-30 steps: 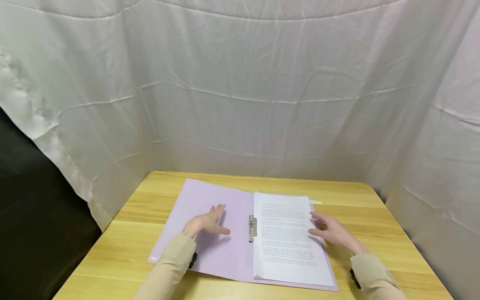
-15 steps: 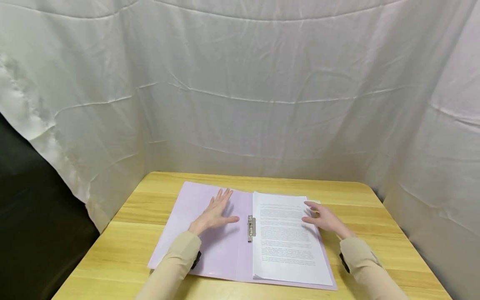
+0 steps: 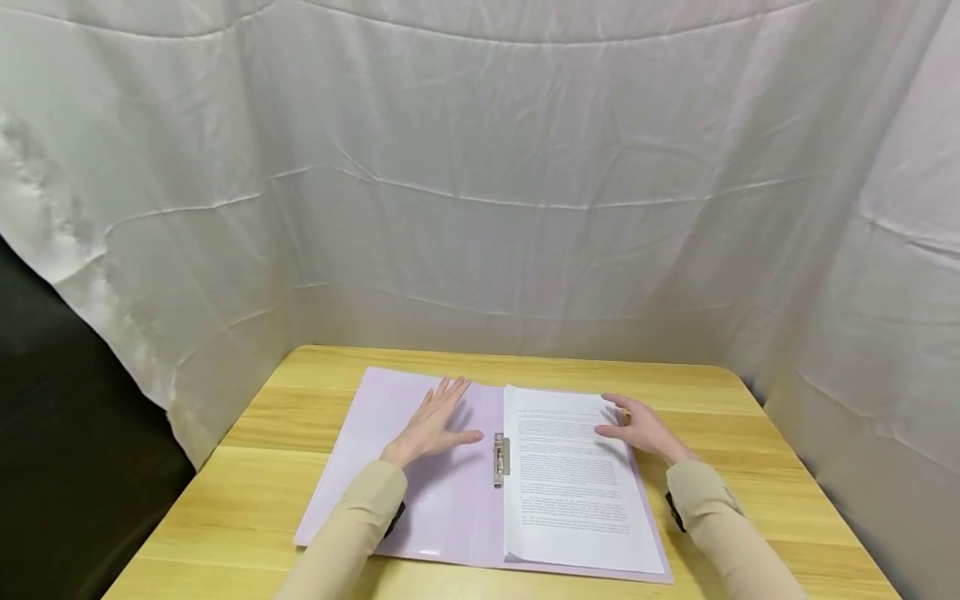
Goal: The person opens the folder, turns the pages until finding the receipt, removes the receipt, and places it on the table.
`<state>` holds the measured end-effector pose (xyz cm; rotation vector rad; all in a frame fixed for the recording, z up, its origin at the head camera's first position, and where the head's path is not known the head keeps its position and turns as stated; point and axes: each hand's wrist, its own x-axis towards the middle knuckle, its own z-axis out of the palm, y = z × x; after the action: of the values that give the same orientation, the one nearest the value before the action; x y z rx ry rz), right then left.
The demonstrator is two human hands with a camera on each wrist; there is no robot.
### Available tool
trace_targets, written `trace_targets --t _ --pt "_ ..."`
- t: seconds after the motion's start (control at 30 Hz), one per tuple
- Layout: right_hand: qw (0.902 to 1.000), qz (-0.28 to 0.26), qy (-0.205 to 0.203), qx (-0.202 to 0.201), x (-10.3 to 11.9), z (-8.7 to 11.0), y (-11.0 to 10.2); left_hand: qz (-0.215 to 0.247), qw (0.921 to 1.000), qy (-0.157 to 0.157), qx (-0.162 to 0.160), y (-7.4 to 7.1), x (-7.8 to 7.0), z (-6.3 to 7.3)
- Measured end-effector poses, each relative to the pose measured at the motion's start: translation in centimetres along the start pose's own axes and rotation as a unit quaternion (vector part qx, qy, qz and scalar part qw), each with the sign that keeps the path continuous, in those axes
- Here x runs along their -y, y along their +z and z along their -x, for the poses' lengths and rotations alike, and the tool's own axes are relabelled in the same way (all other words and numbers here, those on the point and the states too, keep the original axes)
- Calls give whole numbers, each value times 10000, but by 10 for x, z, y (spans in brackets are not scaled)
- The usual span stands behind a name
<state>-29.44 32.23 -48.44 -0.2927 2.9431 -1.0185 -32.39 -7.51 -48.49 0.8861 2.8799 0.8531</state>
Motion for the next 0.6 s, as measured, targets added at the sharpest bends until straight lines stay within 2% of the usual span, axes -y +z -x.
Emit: trace_targets --t 0.1,0.33,0.6 --pt "10000 26 -37 -29 -2 -4 1 46 10000 24 14 4 2 -1" --pt "9998 -51 -215 14 -8 -15 4 277 9991 165 269 10 0 0" --pt "9993 -98 -342 100 -9 -24 8 242 9982 378 385 17 0 -3"
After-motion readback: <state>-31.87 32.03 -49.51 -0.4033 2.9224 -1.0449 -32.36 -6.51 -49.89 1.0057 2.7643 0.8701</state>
